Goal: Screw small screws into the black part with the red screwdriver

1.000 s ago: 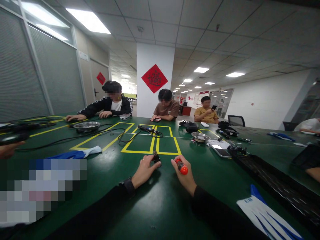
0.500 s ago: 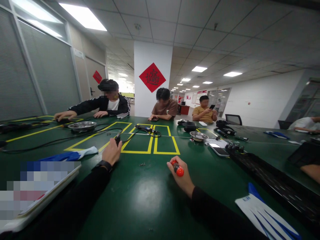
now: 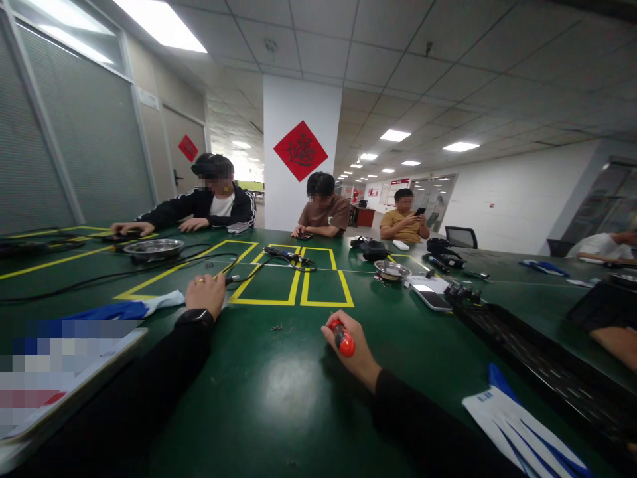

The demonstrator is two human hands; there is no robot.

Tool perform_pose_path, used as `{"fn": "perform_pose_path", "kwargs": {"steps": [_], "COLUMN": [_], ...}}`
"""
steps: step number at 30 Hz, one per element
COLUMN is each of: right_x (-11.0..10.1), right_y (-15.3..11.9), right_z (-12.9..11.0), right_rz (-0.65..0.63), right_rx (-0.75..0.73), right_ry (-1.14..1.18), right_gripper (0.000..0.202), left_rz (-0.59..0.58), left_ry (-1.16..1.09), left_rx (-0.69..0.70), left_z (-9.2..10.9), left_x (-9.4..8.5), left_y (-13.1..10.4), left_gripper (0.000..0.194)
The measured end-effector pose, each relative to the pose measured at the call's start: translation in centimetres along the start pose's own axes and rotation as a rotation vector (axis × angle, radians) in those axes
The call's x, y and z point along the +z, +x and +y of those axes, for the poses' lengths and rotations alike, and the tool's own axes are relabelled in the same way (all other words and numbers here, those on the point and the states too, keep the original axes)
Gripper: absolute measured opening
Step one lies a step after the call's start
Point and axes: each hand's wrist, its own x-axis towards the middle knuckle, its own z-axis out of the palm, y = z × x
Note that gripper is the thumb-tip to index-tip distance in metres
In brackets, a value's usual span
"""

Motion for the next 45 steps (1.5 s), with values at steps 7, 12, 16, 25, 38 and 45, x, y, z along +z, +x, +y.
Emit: {"fn": "perform_pose_path", "kwargs": {"steps": [7,12,16,25,38,45], "right_x": [-0.1,0.1,0.1,-0.1,0.0,-0.1], "right_y": [-0.2,0.1,0.2,0.2,0.2,0.2], "right_z": [0.3,0.7,0.8,0.6,0.8,0.7], "right_rz": [-0.019,-0.011,0.001,0.006,-0.011,-0.006], "right_rx": [-0.019,-0.005,0.001,0.003,-0.001,0.000], "right_ry": [-0.008,-0.009,0.011,0.017,0.006,0.012], "right_gripper": [0.005,0.004,0.005,0.003,0.004,0.003], "left_rz": [-0.029,-0.039,-0.041,-0.093,-0.085,-0.103], "left_ry": [0.017,-0.006,-0.046,-0.160,-0.218,-0.229], "left_rx": [0.162,0.247,0.294,0.400,0.432,0.354], "left_z": [-2.5,-3.8,-4.3,-3.7,-3.6,-3.6], "left_x": [-0.7,-0.3,0.0,0.1,-1.0,-2.2], "left_y": [2.3,2.6,3.1,5.5,5.4,4.6], "left_gripper": [0.028,0.026,0.023,0.015,0.014,0.013]}}
